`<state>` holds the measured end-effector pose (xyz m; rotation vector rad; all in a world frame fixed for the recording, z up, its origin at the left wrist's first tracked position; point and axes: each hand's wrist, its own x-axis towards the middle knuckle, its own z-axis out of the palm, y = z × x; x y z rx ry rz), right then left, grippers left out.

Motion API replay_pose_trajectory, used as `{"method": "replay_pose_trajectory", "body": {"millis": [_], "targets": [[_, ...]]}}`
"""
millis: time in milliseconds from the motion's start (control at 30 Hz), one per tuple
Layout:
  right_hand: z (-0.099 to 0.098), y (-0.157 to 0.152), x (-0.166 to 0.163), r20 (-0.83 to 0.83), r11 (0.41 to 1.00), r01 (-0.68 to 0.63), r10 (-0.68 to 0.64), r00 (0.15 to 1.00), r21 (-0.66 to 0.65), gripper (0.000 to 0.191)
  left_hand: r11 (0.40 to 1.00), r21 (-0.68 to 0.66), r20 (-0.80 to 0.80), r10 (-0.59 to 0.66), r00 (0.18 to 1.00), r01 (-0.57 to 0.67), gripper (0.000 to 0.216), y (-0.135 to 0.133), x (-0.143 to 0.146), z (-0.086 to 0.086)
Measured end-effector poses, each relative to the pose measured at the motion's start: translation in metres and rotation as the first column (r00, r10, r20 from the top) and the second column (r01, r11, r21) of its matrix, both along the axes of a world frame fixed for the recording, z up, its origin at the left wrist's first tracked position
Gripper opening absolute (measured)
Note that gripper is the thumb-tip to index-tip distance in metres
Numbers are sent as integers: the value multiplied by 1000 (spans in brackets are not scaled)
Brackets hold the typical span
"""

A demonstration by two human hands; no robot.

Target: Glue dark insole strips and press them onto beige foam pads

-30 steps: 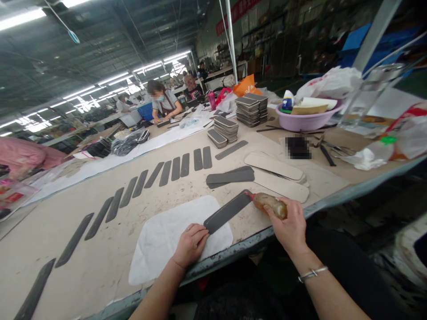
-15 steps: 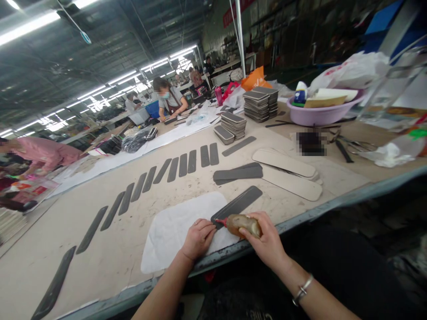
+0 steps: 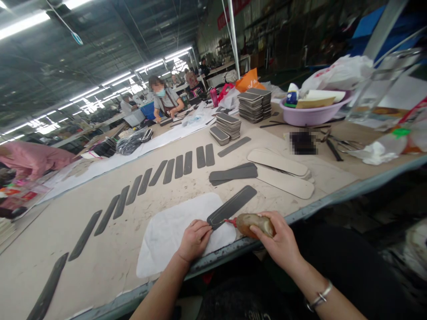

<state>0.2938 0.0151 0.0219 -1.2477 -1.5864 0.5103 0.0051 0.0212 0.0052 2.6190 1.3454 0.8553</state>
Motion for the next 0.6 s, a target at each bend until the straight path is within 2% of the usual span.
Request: {"method": "replay_pose_trajectory", "body": {"millis": [233, 400, 500, 600], "targets": [[-1, 15, 33, 72, 972, 202, -211, 975, 118, 29, 1000, 8, 22, -2, 1000, 2, 13, 0, 2, 2], [1, 24, 41, 100, 944, 284, -304, 948, 169, 27, 1000, 17, 32, -5, 999, 5, 12, 1, 2, 2], [1, 22, 32, 36, 955, 251, -259, 965, 159, 27, 1000, 19, 35, -13, 999, 12, 11, 2, 2, 1], [-2, 14, 13, -27, 985, 121, -118, 993, 120, 27, 1000, 10, 39, -15, 999, 15, 11, 2, 1, 0]]}}
